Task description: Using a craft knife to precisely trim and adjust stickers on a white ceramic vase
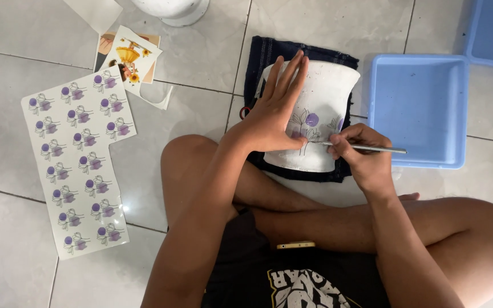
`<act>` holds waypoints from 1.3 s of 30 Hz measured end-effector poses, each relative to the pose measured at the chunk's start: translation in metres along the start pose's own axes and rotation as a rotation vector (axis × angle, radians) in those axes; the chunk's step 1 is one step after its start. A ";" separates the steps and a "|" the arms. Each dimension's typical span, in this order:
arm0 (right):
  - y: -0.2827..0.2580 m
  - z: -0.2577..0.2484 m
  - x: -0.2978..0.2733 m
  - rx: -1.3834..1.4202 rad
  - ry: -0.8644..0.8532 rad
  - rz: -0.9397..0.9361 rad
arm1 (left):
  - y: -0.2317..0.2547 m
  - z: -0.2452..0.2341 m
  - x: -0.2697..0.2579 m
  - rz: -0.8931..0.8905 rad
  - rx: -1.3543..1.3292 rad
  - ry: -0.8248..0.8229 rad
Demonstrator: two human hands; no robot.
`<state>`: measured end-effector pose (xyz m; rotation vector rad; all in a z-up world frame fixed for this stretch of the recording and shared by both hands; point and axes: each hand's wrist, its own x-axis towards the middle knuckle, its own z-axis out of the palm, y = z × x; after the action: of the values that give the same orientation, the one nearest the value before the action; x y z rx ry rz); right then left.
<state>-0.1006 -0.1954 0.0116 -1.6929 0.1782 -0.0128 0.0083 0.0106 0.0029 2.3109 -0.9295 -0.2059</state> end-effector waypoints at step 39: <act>0.014 0.000 0.001 0.073 0.008 0.013 | -0.002 0.002 0.002 -0.028 -0.023 -0.012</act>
<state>-0.1014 -0.1974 -0.0025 -1.6189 0.1926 -0.0159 0.0101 0.0094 0.0008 2.3046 -0.8971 -0.2415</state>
